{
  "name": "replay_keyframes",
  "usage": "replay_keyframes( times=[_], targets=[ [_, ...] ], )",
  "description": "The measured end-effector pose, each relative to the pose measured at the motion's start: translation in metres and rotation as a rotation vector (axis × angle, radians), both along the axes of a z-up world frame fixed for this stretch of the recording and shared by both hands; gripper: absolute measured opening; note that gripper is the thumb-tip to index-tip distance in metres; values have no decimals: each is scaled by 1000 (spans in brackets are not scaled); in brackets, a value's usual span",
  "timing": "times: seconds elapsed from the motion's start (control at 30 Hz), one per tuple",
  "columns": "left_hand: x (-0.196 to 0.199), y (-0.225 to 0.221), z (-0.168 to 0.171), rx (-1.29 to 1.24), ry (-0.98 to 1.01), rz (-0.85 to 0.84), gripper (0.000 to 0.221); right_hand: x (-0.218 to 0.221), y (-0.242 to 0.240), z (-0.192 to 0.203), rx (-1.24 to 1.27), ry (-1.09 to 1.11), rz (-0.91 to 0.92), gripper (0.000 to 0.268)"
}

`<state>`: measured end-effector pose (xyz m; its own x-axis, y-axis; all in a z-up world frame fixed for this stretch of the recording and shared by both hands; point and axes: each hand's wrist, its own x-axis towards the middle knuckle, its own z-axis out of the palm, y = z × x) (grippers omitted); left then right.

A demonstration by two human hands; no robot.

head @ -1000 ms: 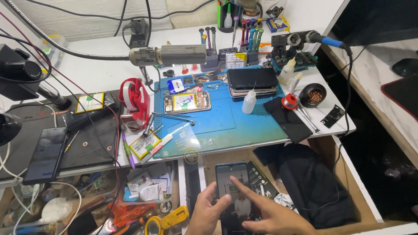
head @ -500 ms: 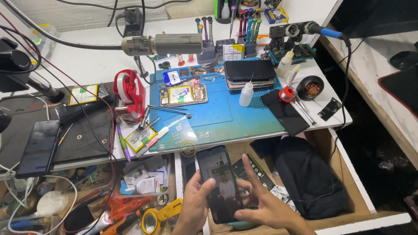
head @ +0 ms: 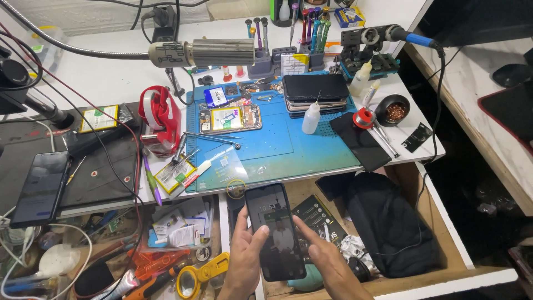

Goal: Polishing and cleaning the exterior of a smartphone using a cloth at a repair station.

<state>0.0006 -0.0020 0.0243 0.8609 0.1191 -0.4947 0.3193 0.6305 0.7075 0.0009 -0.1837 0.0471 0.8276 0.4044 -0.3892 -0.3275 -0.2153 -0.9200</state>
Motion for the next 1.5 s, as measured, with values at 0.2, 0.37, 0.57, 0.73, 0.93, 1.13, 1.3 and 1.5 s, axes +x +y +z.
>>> replay_keyframes(
  times=[0.2,0.37,0.57,0.73,0.93,1.13,1.3,1.5],
  targets=[
    [-1,1,-13,-27,-83,-118,68,26,-12,-50,285,136,-329,34],
    [-3,0,-14,-106,-133,-230,70,31,-18,-44,319,30,7,31],
    [-1,1,-9,-23,-95,-227,69,32,-29,-50,209,-56,78,33],
    [-2,0,-18,-66,-118,-232,71,33,-26,-31,232,-1,100,32],
    [-2,-1,-12,-59,-119,-253,68,34,-25,-21,247,82,104,46],
    [-3,1,-12,-13,-164,-280,69,34,-26,-27,338,253,77,45],
    [-2,0,-8,6,-57,-254,69,36,-26,-31,388,249,133,55],
    [-5,-1,-22,-33,-62,-195,70,33,-27,-36,393,181,121,35]
  ],
)
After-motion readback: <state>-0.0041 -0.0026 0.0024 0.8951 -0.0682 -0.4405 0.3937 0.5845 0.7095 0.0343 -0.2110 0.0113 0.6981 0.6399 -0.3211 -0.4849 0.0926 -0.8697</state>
